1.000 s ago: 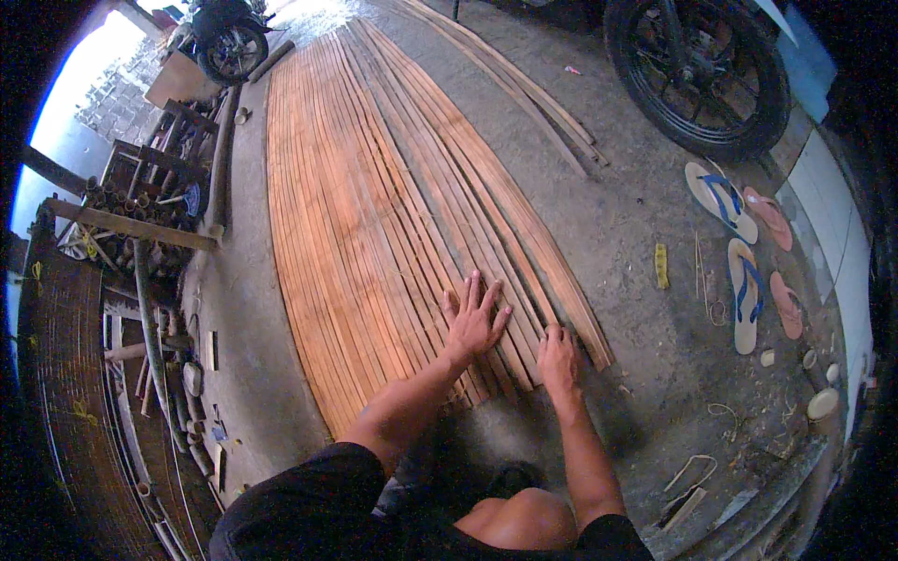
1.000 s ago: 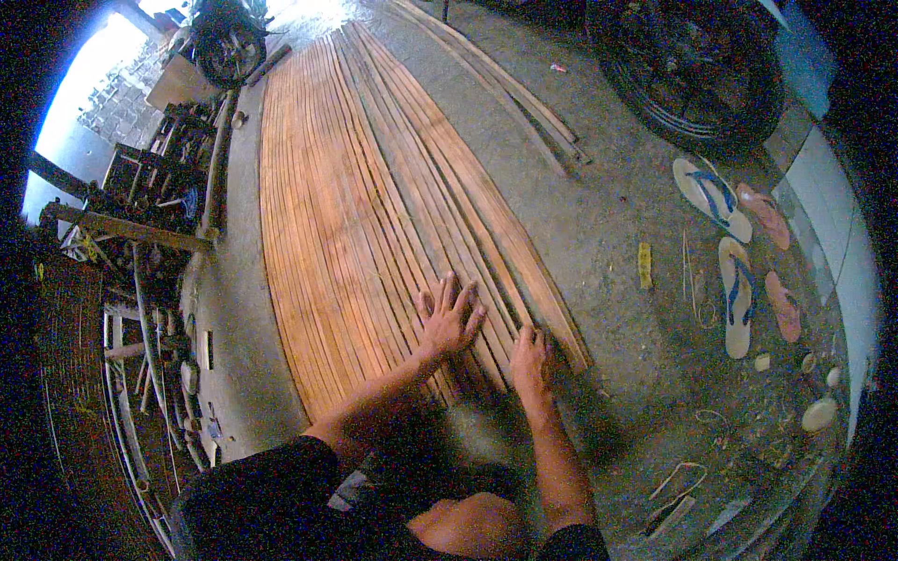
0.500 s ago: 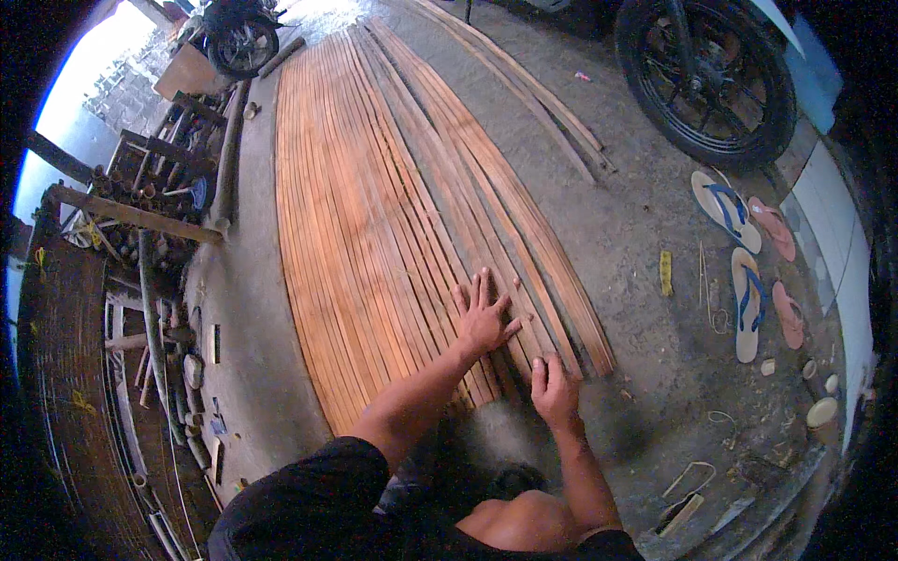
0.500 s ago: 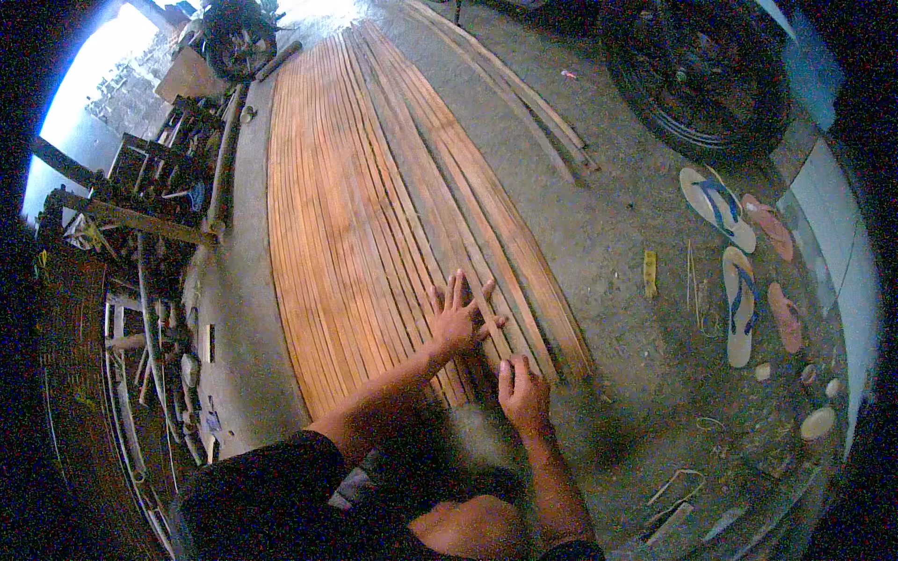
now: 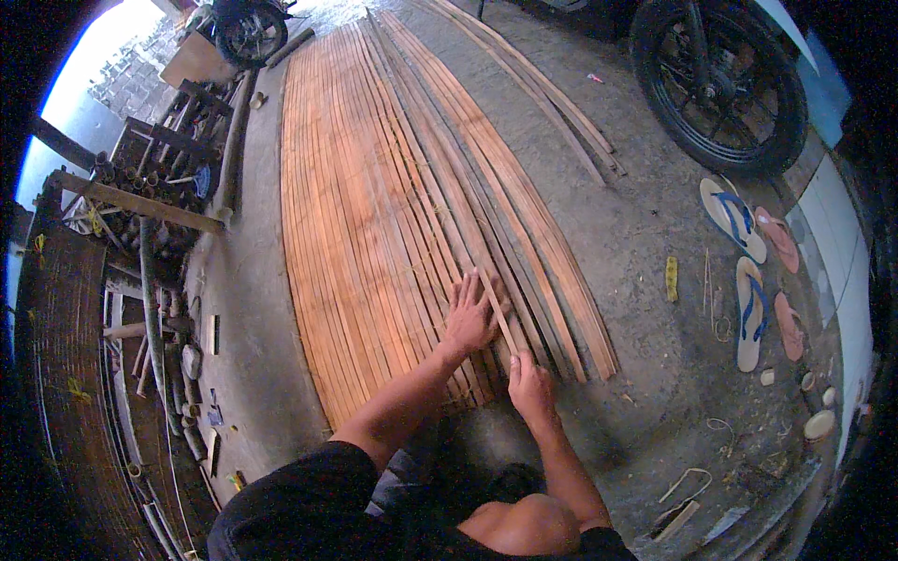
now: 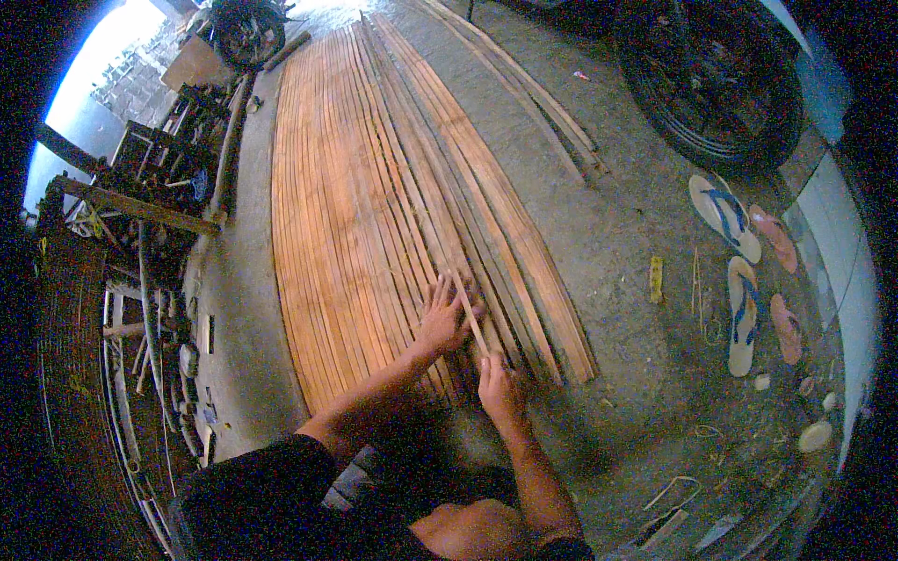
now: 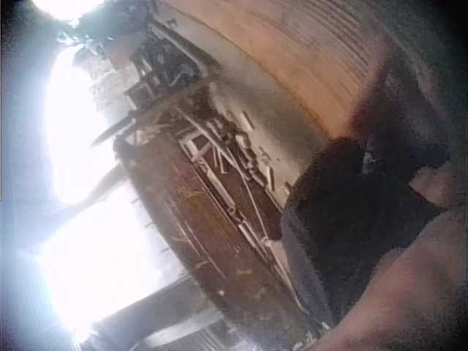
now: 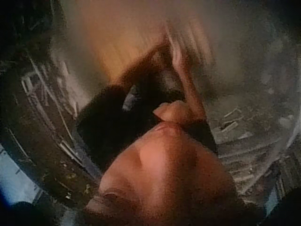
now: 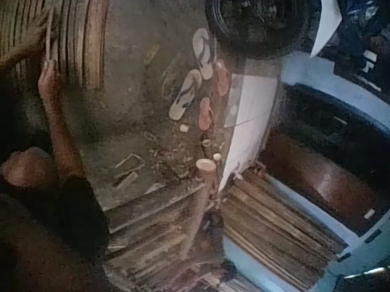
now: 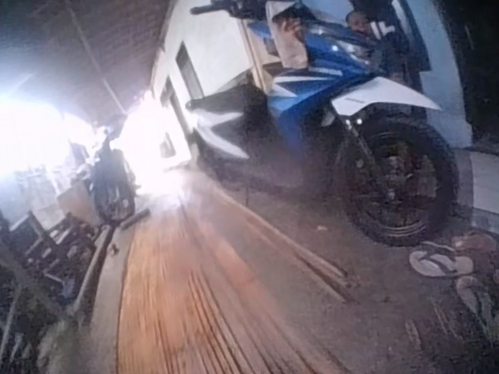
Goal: The person unties a yellow rope from a bundle of bamboo poles, then picks up a stack of thin bamboo strips from the floor. They spread the strips out and repeatedly align and adjust them by hand on the floor.
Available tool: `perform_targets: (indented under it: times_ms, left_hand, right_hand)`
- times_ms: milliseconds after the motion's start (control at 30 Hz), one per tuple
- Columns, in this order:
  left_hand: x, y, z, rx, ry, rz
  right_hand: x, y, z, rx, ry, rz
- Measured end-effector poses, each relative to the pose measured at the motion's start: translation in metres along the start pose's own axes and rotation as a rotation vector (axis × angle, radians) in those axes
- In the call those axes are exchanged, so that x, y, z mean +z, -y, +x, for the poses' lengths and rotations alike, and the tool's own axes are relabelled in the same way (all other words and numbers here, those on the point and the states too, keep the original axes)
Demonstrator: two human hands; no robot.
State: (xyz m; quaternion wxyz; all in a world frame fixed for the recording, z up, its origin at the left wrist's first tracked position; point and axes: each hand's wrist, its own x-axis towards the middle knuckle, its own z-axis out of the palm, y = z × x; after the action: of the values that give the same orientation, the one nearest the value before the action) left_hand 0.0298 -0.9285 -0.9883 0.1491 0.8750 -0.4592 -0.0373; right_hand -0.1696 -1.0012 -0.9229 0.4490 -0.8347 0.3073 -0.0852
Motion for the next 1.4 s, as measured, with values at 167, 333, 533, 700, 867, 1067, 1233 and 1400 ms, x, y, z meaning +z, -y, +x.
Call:
perform_targets:
  times_ms: [167,333,533,700,867,1067,1233,1400]
  left_hand:
    - [-0.007,-0.004,-0.006,-0.083,0.074,0.053]
    - [-0.001,-0.009,-0.005,-0.153,-0.106,0.050]
    - [-0.005,-0.012,-0.003,-0.174,-0.165,-0.018]
    - [-0.015,-0.023,-0.001,-0.125,-0.161,0.013]
    - [-0.015,-0.016,-0.005,-0.153,-0.163,0.008]
    - [-0.010,-0.019,-0.005,-0.139,-0.170,0.026]
    - [-0.005,-0.012,-0.006,-0.195,-0.288,-0.020]
    - [-0.005,-0.015,-0.005,-0.259,-0.330,-0.036]
  right_hand:
    - [0.011,0.000,0.005,0.011,0.024,0.023]
    - [0.030,-0.008,0.015,-0.089,-0.054,0.054]
    - [0.038,-0.015,0.038,-0.066,-0.014,0.065]
    - [0.042,-0.024,0.041,-0.210,-0.177,0.022]
    - [0.029,0.000,0.037,-0.011,0.068,-0.162]
    - [0.038,-0.023,0.043,-0.078,-0.059,-0.362]
    - [0.038,-0.020,0.044,-0.207,-0.129,-0.485]
    - [0.040,-0.025,0.040,-0.037,-0.079,-0.153]
